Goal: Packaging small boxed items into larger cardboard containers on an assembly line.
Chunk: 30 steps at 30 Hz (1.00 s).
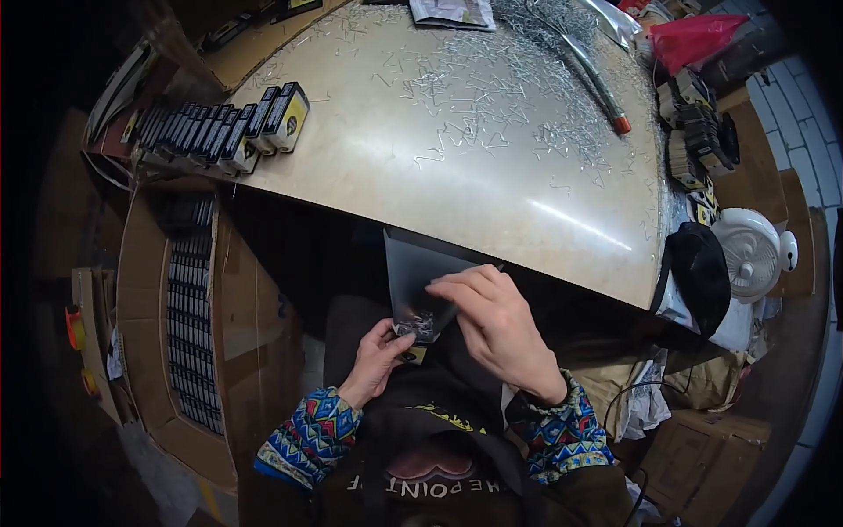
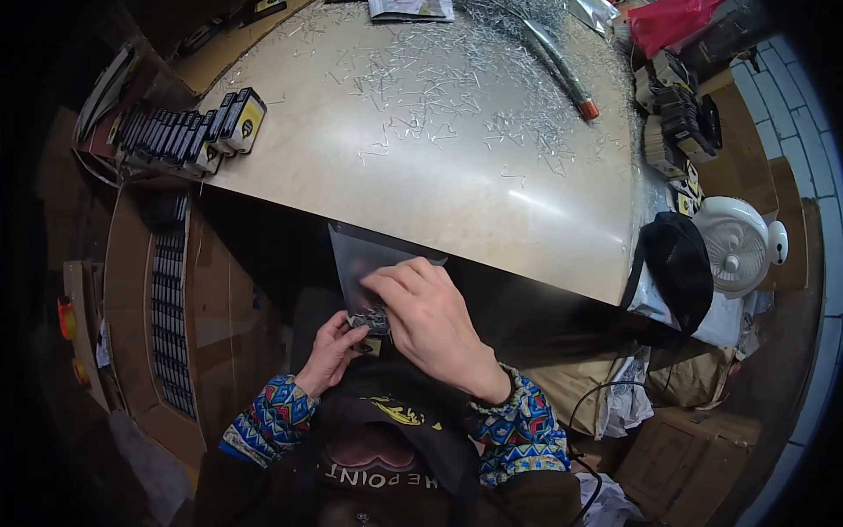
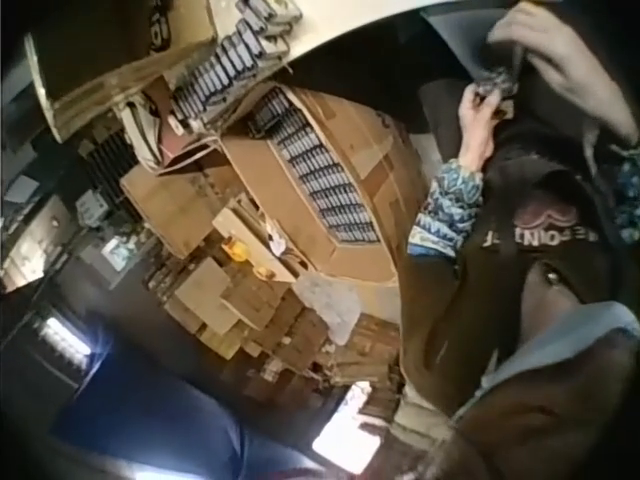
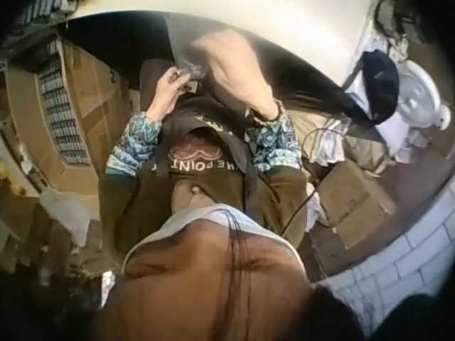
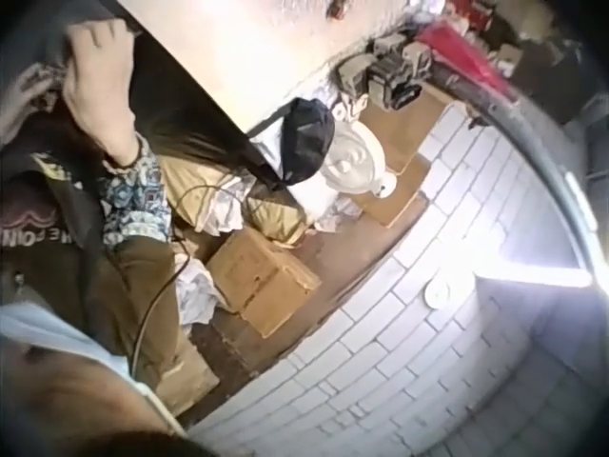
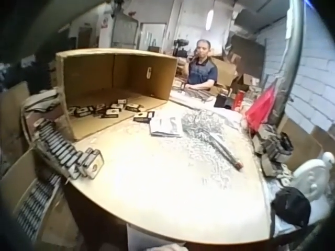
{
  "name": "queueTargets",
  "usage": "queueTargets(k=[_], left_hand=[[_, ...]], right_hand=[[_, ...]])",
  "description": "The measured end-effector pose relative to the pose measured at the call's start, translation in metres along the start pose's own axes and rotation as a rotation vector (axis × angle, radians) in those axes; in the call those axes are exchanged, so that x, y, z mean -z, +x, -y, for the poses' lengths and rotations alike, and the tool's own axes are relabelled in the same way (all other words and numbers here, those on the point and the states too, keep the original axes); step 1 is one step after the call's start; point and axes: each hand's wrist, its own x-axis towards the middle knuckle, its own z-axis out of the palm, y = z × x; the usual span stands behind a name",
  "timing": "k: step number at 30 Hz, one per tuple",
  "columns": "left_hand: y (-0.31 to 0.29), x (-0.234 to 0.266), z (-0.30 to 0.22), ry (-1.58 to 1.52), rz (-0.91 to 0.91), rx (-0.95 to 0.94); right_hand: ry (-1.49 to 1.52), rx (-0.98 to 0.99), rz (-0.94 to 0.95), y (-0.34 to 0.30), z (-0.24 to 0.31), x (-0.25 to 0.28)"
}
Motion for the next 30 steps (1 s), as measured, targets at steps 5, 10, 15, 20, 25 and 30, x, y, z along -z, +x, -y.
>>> queueTargets(k=[5, 10, 15, 20, 25, 30], left_hand=[[-0.001, -0.003, 0.012, 0.220, 0.041, -0.152], [0.000, 0.006, 0.029, 0.965, -0.146, -0.472], [-0.017, 0.019, 0.013, 1.224, -0.179, -0.639], [-0.018, 0.002, -0.005, 1.068, -0.305, -0.874], [-0.008, -0.015, -0.020, 1.044, -0.261, -0.887], [-0.005, -0.022, -0.024, 1.108, -0.241, -0.952]], right_hand=[[-0.225, -0.002, 0.015, -0.021, -0.021, -0.055], [0.149, 0.010, 0.353, -0.054, -0.023, -0.078], [0.371, -0.091, 0.188, -0.053, -0.027, -0.056], [0.339, 0.024, 0.045, -0.067, -0.030, -0.059], [0.007, 0.106, -0.040, -0.042, -0.017, -0.066], [0.173, -0.020, -0.109, -0.041, -0.024, -0.072]])
